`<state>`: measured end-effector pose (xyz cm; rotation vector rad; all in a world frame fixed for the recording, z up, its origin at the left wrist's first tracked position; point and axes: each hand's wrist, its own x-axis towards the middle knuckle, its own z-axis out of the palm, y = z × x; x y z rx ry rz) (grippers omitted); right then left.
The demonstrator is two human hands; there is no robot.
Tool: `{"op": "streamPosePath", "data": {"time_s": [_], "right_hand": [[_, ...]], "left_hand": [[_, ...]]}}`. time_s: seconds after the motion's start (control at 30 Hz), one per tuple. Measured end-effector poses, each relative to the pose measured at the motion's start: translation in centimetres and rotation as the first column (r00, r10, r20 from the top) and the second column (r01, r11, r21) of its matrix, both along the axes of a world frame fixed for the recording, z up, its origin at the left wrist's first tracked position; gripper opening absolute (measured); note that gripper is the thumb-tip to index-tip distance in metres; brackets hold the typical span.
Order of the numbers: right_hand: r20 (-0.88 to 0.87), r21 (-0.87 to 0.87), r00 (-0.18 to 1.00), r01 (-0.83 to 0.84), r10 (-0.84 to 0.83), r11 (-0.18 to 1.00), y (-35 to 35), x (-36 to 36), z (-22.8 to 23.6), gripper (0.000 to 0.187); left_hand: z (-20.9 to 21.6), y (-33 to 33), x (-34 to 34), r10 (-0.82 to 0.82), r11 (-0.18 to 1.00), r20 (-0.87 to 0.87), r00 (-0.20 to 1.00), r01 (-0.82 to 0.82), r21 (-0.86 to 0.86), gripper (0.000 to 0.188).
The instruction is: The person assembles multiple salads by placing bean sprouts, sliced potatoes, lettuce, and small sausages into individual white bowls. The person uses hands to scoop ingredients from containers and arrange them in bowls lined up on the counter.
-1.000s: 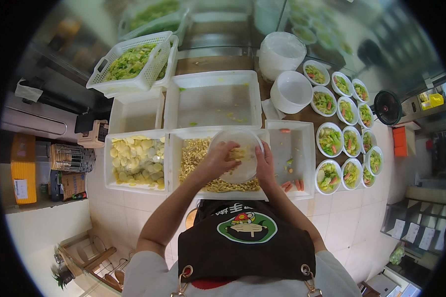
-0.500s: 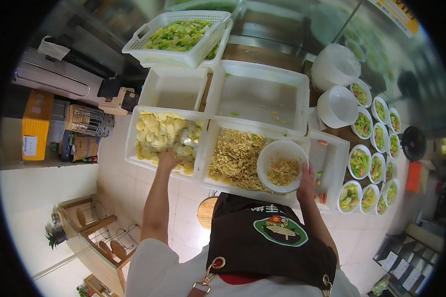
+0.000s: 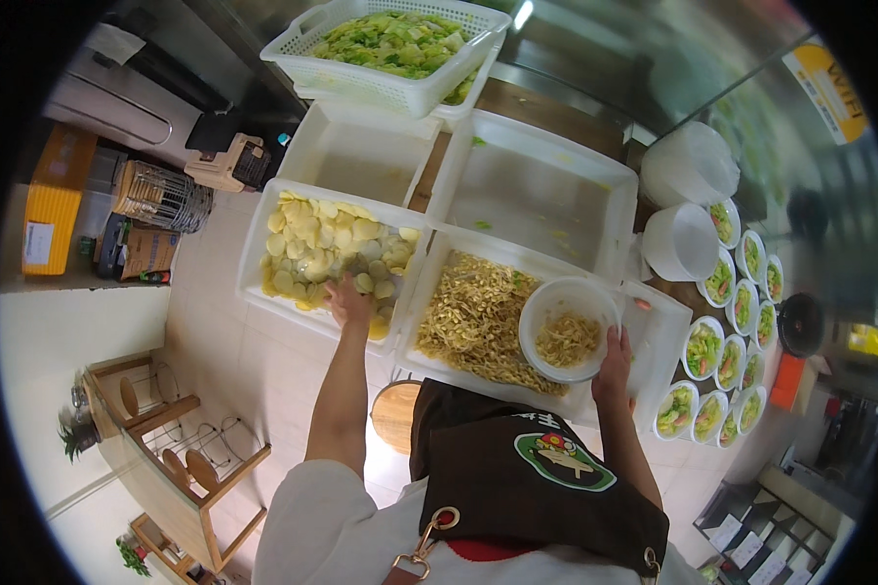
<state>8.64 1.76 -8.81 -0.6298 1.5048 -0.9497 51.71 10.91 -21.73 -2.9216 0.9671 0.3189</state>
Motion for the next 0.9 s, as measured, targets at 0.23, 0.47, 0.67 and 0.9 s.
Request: {"op": "streamPosePath", "data": {"time_s": [0.23, 0.47, 0.67, 0.9], "right_hand": [[0.080, 0.049, 0.996, 0.024, -0.028, 0.998, -0.3, 2.4, -0.5, 0.058], [-0.089, -0.184, 0.949, -0.315, 0.303, 0.931, -0.8, 7.2, -3.6, 0.045], [0.154, -0.167, 0.911, -0.356, 0.381, 0.919, -0.9, 14.3, -3.6, 0.039], [0.189, -0.112, 0.931, -0.296, 0.313, 0.949, -1.6, 14.3, -3.8, 0.037]], "left_hand": [[-2.4, 2.6, 7.3, -0.052, 0.967, -0.170, 0.984, 0.007, -0.256, 0.054], [12.1, -0.8, 1.8, -0.231, 0.814, -0.845, 0.482, -0.380, -0.440, 0.042], [14.6, -5.3, -9.0, -0.723, 0.642, -0.463, 0.513, 0.251, -0.725, 0.049], [12.5, -6.6, -0.9, -0.541, 0.734, -0.519, 0.662, 0.070, -0.676, 0.032]]}}
